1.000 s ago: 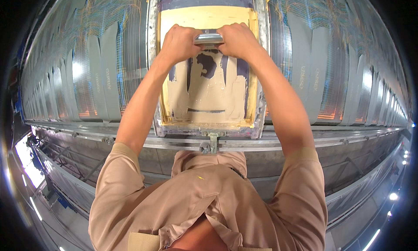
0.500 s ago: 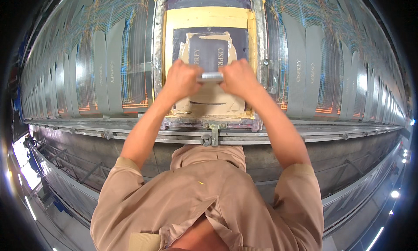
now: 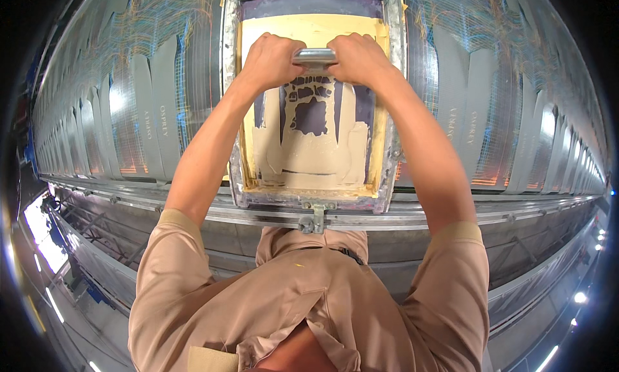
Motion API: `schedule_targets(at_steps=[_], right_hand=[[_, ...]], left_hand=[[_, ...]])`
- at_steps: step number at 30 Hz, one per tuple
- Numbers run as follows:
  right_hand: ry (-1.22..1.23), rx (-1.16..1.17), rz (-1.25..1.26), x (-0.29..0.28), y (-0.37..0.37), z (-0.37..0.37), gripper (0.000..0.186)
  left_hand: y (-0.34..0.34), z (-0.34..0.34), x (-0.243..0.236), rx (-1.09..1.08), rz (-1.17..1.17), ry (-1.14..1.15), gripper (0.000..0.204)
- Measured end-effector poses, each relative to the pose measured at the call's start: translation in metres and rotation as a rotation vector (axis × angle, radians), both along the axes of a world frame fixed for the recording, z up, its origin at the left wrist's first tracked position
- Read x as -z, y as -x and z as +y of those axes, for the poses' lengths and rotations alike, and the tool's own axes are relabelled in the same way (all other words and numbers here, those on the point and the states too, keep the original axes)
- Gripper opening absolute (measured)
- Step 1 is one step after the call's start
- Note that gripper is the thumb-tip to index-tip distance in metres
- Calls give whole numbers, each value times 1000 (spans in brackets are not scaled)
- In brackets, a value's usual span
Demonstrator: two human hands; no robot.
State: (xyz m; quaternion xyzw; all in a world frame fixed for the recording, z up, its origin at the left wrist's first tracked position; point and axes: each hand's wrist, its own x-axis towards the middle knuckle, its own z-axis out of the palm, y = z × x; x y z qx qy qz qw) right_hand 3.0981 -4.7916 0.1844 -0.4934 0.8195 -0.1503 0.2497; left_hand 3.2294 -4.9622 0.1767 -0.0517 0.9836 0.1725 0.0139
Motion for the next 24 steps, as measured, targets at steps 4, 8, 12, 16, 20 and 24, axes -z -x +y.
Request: schedule_targets(at_steps=[4,8,12,16,20,24], right_hand=[[104,-27,69,9,-14,12,17],[164,-70,84,12,-66,49,16],[108,-100,58,-4,-150,100,27],[288,65,-53,-7,-157,123,41],[408,771,518,32,-82,146,39],[210,873,143,68,-47,170,36]], left_hand=[[-14,9,9,9,98,-12,12],[-74,45,9,23,120,-24,17],[-157,97,-2,33,95,-10,26],[-183,113,-11,3,139,6,29],[-179,115,-13,-8,76,5,29],[-185,118,-4,-14,147,29,26]])
